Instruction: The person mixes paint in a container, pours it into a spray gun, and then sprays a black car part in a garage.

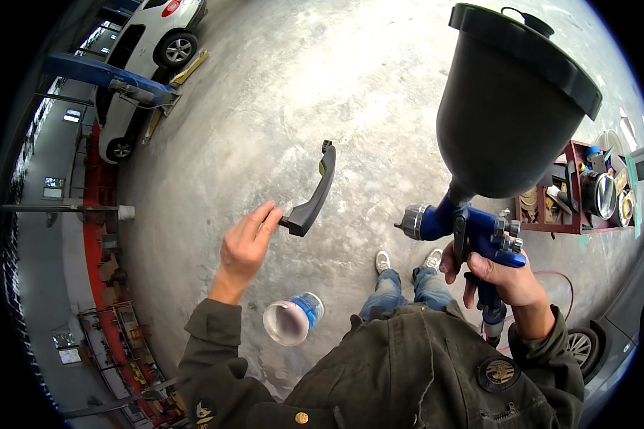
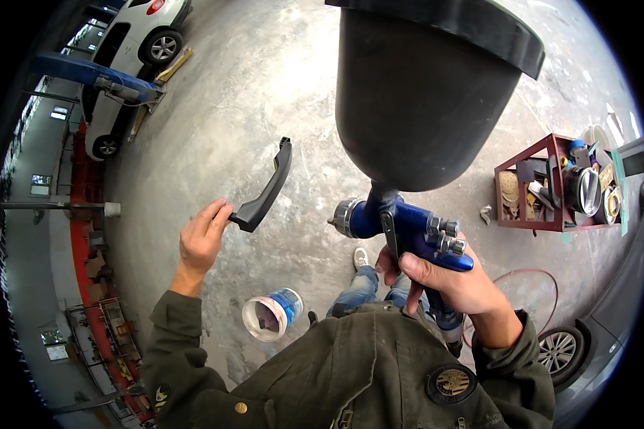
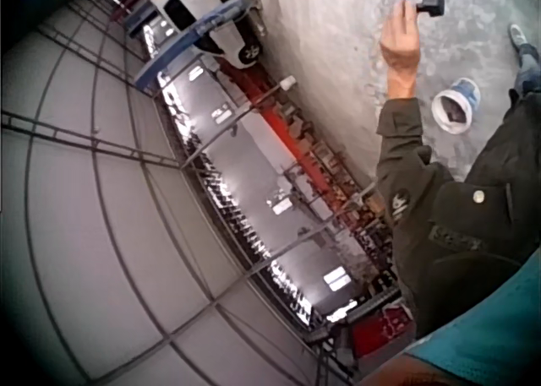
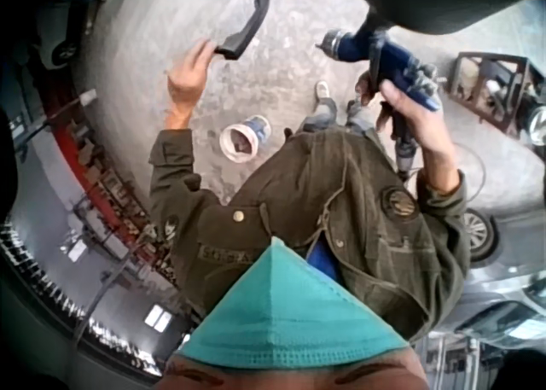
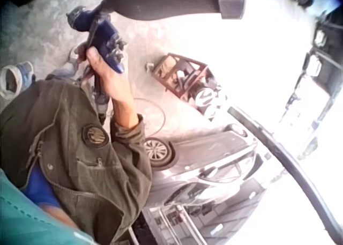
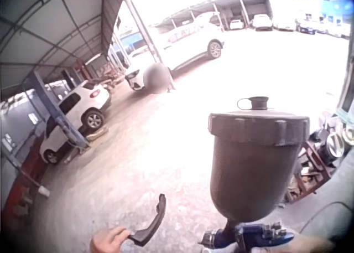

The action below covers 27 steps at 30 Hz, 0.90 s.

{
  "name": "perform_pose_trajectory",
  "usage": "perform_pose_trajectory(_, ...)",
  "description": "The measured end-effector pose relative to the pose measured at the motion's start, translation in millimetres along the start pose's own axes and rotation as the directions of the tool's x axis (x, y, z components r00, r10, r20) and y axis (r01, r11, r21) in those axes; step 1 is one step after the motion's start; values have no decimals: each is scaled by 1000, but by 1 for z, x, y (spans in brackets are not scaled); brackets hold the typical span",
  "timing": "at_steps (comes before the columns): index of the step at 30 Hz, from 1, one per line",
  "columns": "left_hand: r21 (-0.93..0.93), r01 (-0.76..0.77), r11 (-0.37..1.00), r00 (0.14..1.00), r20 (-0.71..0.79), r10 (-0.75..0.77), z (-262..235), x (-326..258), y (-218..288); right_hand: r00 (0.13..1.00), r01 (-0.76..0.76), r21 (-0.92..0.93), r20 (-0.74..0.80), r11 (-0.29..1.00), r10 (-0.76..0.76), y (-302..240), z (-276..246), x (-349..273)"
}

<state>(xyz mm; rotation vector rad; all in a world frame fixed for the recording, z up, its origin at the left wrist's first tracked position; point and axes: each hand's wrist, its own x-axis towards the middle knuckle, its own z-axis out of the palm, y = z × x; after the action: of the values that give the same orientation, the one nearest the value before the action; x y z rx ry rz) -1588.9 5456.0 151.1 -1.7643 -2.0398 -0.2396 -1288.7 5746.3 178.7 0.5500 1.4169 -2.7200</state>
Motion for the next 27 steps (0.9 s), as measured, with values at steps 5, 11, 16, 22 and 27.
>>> perform_pose_trajectory(5,107,-231,967,970,100,221,-6,10,-9,999,-34,-69,-24,997,33,-2,8,8)
perform_pose_trajectory(11,123,-385,914,921,114,373,-5,17,-16,986,-136,-52,93,989,141,-7,12,8)
perform_pose_trajectory(16,112,-448,887,889,165,428,-11,22,-18,998,-59,-158,-27,986,55,-2,8,16)
perform_pose_trajectory(22,89,-493,865,862,187,472,-9,25,-20,955,-225,-64,185,972,233,-4,16,10)
perform_pose_trajectory(27,74,-533,843,837,192,512,-6,29,-21,946,-271,-67,168,960,279,-7,16,24)
